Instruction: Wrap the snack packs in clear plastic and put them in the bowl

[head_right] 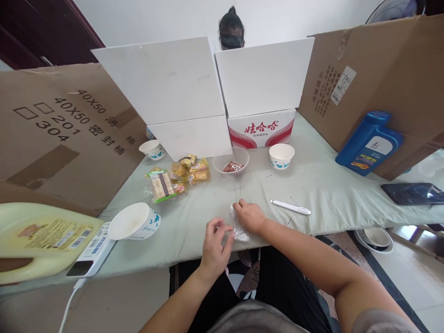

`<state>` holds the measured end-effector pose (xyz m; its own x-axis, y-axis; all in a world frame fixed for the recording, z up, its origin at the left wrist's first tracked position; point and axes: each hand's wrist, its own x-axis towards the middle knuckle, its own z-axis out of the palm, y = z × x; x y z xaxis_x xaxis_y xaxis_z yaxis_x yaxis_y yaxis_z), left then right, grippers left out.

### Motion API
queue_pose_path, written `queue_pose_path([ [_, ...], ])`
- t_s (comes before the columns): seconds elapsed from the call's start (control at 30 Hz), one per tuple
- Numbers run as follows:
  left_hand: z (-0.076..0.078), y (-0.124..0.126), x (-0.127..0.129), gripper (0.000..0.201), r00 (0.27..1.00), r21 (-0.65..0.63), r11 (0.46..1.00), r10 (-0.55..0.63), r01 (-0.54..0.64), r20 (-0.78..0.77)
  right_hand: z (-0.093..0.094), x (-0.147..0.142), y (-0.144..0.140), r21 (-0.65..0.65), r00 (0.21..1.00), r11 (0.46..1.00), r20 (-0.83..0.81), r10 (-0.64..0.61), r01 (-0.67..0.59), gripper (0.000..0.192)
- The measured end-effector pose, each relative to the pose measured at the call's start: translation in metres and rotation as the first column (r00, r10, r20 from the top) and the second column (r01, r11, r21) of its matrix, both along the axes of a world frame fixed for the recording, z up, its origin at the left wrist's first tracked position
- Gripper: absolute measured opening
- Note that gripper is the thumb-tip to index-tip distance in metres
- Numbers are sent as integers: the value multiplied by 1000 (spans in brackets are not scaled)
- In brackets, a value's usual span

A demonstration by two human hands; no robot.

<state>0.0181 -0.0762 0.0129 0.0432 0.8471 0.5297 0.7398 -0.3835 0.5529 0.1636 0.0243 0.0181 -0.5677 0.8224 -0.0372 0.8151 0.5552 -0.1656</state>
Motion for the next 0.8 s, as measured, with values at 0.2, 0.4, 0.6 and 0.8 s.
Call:
queue_pose_path([
  [0.2,8,55,-12,25,961,-110,959,-268,260,-65,2,-2,0,-9,1000,1000,-11,20,-20,28],
  [0.4,-5,75,-23,34,919,-265,906,-371,329,-130,14,31,7,24,969,979,-148,-198,204,37],
  [0.6,-14,75,-25,30,916,-236,904,-388,356,-105,14,57,-49,187,902,959,-341,265,-212,34],
  [0.8,-12,73,-24,23,901,-256,904,-393,342,-184,5,70,-88,35,908,926,-184,376,-376,28],
])
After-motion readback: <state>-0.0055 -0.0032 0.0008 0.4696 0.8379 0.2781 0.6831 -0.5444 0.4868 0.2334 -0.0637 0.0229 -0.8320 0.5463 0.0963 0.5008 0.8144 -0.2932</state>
